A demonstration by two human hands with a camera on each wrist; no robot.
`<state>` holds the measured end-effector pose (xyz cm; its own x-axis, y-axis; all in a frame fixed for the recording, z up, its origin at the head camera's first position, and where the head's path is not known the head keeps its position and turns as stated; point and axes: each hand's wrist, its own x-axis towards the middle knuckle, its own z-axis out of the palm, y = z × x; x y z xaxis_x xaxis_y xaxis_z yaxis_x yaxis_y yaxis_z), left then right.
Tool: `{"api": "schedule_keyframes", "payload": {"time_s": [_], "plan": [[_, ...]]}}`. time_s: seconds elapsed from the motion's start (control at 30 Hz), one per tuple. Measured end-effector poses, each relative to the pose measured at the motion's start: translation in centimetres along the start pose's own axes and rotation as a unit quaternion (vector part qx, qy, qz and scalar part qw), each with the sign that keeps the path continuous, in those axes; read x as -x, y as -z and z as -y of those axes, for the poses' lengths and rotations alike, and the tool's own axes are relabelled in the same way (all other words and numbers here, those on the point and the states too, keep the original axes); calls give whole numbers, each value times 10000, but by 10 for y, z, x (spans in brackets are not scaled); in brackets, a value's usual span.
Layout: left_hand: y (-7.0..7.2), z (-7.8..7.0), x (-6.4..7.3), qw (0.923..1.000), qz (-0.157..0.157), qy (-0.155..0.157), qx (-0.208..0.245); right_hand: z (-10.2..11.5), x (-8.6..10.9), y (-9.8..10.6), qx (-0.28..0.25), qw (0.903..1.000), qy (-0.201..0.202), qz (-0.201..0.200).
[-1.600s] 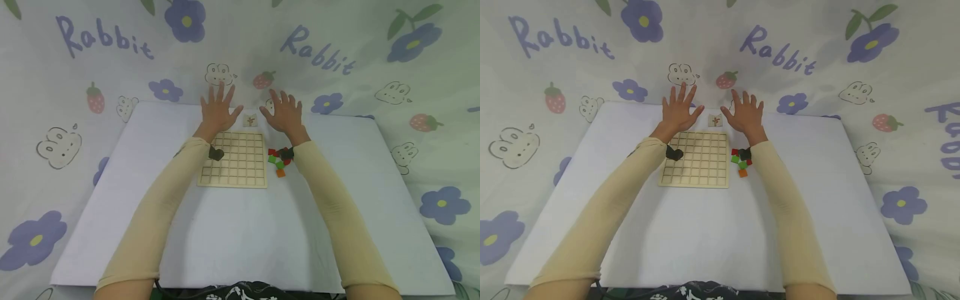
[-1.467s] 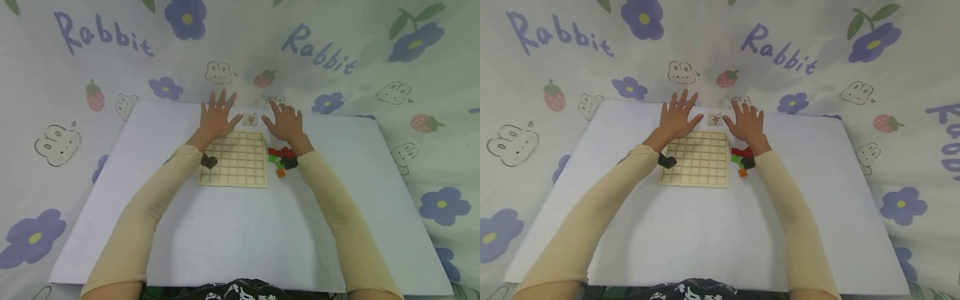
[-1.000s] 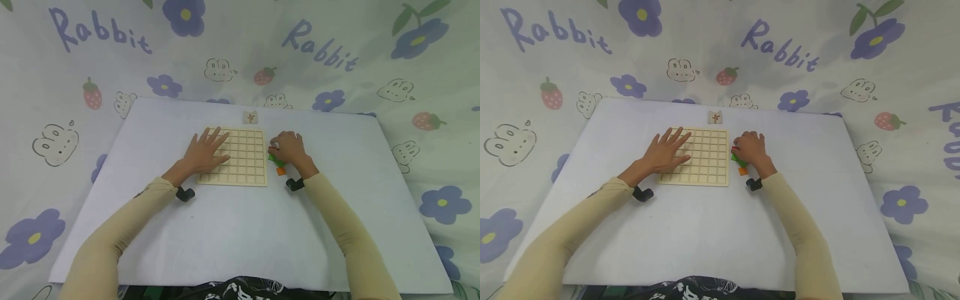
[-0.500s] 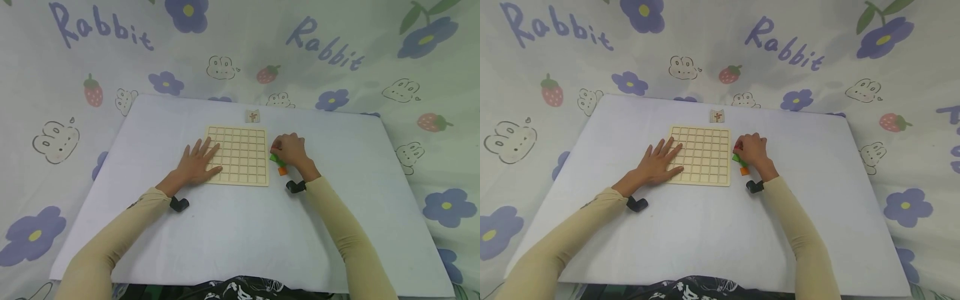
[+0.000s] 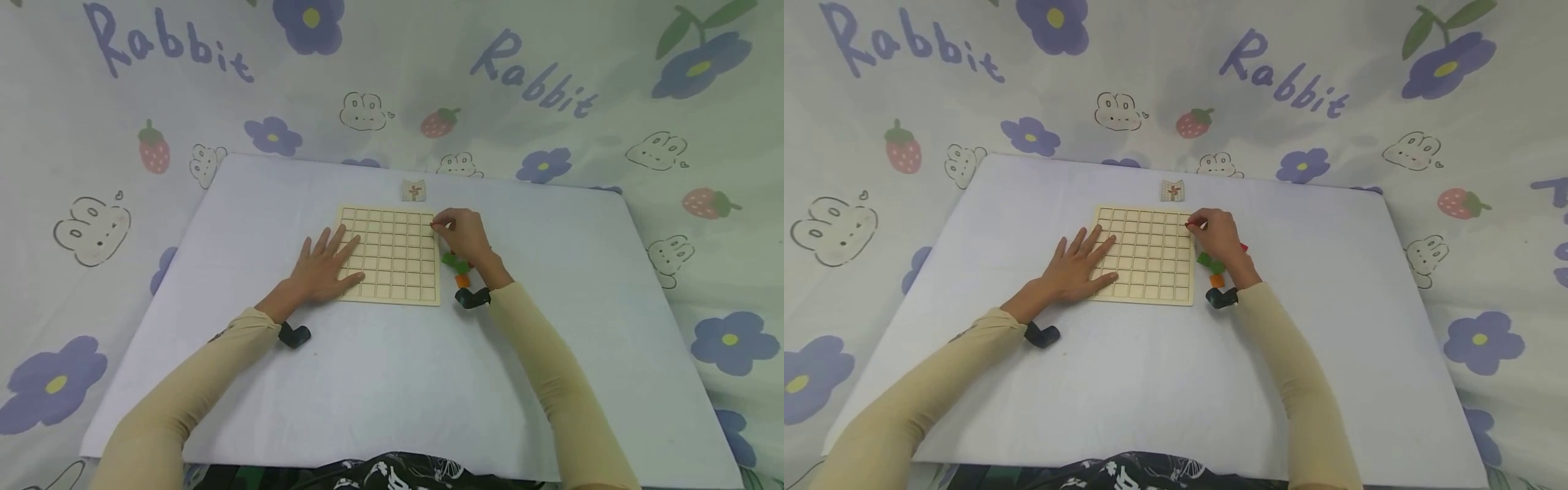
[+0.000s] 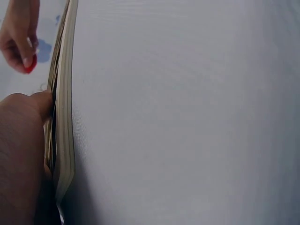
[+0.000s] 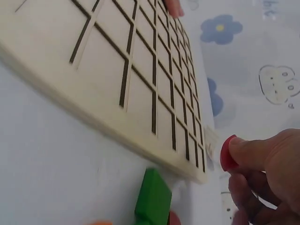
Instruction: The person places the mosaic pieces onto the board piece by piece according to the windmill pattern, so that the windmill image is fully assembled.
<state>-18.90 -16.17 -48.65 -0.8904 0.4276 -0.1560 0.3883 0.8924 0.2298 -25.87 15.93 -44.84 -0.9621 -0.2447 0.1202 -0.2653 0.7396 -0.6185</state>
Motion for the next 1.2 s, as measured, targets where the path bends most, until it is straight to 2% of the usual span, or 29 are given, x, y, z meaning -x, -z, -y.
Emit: {"api": "schedule_keyframes", "payload": {"time_s": [0.23,0.43,0.53,0.63,0.77,0.87,1.03,1.2], "plan": [[0,0,0,10000,-82,-51,2,11,-13,-16,-808,9966,26,-144],[-1,0,0,9999,-110,-33,-38,20,-23,-30,-1029,9944,232,-120],[-2,1,0,9999,-91,-17,-62,26,-26,-37,-1249,9921,88,-76],[-3,1,-1,10000,-48,16,-40,31,-30,-46,-1355,9905,-243,9],[-4,2,-1,10000,-41,52,14,36,-33,-56,-1291,9897,-587,178],[-4,2,-1,10000,-63,65,9,39,-34,-60,-1220,9901,-639,254],[-5,2,0,9999,-61,84,-16,44,-36,-64,-906,9938,-559,313],[-3,2,0,9999,-127,30,17,46,-40,-66,-245,9980,-360,456]]}}
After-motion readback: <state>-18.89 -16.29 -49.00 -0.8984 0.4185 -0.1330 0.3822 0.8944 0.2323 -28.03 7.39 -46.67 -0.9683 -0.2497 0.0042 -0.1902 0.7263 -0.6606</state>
